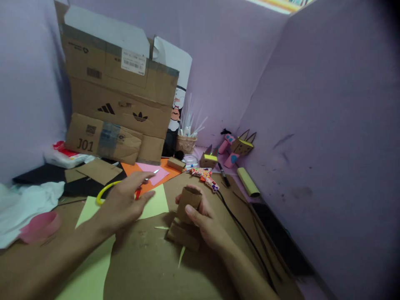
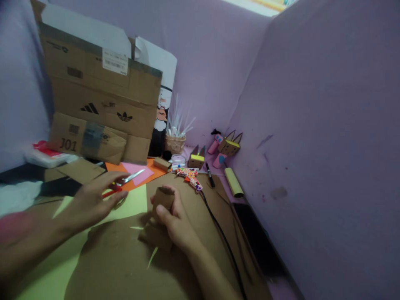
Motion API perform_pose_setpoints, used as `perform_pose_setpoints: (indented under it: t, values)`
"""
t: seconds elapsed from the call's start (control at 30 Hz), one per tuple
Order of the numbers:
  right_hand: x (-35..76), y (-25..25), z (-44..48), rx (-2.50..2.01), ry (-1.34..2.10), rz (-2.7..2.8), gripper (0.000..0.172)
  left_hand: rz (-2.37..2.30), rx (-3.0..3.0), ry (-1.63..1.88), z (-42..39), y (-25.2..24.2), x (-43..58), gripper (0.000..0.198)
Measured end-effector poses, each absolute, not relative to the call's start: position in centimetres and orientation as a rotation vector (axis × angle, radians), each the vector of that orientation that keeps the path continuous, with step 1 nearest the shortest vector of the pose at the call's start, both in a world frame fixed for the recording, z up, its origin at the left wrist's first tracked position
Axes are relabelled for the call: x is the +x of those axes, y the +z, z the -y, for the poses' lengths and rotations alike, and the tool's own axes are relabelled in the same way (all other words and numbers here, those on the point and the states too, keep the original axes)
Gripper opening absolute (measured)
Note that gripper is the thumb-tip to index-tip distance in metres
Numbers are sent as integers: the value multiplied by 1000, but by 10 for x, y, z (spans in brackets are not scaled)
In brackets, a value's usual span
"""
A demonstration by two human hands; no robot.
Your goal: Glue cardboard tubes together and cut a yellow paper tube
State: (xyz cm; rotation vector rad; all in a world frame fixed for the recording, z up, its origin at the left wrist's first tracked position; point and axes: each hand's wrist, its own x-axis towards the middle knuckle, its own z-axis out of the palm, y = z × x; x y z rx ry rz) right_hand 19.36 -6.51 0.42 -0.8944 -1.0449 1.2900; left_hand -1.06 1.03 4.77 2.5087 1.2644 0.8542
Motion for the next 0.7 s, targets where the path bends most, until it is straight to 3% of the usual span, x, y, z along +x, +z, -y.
perform_pose_setpoints:
  t: [0.17, 0.4, 0.7]
  values:
    - [192, 0, 73, -977, 1191, 1434, 75, -868, 2578, 800, 30, 49, 15, 38]
    - [193, 4, 73, -972, 977, 1665, 79, -663, 2503, 753, 33, 48, 25, 15]
    - [192, 12, 66, -874, 1031, 1523, 58, -658, 2429, 716, 30, 60, 19, 10]
